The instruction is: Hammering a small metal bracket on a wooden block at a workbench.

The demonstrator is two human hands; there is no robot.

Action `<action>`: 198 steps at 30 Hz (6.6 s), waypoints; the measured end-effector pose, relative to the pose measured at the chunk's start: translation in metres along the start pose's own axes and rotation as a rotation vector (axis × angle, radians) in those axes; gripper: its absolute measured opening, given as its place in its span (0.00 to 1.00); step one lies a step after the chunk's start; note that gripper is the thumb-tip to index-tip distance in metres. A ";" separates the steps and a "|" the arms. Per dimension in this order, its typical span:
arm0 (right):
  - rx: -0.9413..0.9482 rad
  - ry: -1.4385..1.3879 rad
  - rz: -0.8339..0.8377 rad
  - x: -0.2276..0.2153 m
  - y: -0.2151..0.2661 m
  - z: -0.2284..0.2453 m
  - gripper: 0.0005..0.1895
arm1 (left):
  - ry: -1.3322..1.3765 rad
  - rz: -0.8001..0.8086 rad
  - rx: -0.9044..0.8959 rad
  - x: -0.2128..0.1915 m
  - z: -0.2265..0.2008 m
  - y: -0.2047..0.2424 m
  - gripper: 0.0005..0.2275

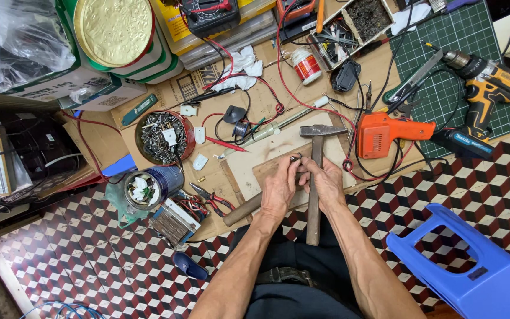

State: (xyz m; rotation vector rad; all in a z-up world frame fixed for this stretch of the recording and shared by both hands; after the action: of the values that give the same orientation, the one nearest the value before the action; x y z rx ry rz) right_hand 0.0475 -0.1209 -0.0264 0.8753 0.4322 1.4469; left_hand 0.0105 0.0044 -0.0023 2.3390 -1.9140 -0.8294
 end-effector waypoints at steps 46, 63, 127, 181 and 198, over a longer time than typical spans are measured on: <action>-0.600 0.948 -0.199 -0.001 0.123 0.074 0.14 | -0.279 -0.016 0.503 -0.002 0.016 -0.003 0.06; -0.694 1.227 -0.186 0.005 0.140 0.060 0.19 | -0.191 0.002 0.524 -0.007 0.008 -0.003 0.08; -0.420 0.108 0.238 0.023 0.144 0.115 0.15 | 0.154 -0.201 0.742 -0.102 -0.158 0.079 0.15; -0.127 -0.357 0.373 0.026 0.131 0.095 0.09 | 0.312 -0.099 0.463 -0.110 -0.145 0.082 0.10; -0.161 -0.339 0.356 0.026 0.125 0.091 0.08 | 0.400 -0.102 0.364 -0.111 -0.149 0.080 0.08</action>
State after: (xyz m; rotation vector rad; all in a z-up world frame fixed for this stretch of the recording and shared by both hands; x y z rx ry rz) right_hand 0.0336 -0.1315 0.1296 1.0789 -0.0996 1.5896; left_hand -0.0150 0.0384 0.1957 2.5574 -1.9041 0.0075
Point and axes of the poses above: each hand's wrist, its own y-axis away from the middle knuckle, its own x-axis out of the palm, z = x × y, the point moved 1 cm from there along -y, towards the middle knuckle, and after that the axes turned 2 degrees about y, right-handed, at the moved point
